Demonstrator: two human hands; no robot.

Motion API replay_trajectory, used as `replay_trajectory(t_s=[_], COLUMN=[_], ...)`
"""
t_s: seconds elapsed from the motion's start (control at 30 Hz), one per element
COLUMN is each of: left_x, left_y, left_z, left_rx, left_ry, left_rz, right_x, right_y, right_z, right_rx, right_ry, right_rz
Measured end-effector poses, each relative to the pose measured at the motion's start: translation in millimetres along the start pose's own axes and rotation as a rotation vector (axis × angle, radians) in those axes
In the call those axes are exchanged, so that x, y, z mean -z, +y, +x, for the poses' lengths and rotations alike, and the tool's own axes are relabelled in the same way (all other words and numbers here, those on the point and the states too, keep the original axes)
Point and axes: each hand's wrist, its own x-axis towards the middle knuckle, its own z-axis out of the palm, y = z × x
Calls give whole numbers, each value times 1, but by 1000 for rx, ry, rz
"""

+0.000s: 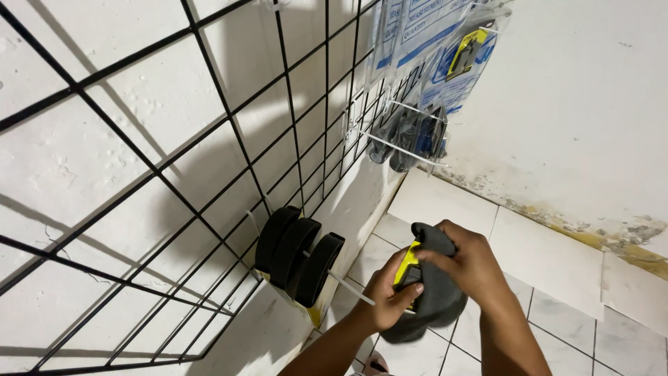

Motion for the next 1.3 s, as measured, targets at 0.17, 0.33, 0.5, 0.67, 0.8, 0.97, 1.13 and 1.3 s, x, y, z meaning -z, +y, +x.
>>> replay_trajectory(t_s=[0.17,0.33,0.5,0.67,0.8,0.97,1.13,1.3], left_x=[9,13,11,9,8,13,8,13], left_y=[8,2,24,22,23,33,11,31], left_z=[-1,-5,-2,1,0,-3,-6,-4], left_rx=[40,107,107,95,68,80,-12,-25], left_ry=[-24,-27,-57,-121,-59,-66,-1,-47], left_rz=[-99,-249,-63,145,235,196,420,352], right_x=[13,25,9,8,8,16,-1,3], right_y=[9,10,-6,-12,-17,-9,-8,-10], right_z=[-6,-10,-10,-4,-1,0,-3,-3], right_rx=[-5,-79,-173,-159,-136,-79,-59,-86], right_ry=[-96,-290,-126,-149,-189,-328,-220,-236], right_rz=[119,203,197,84,-2,108,205,169])
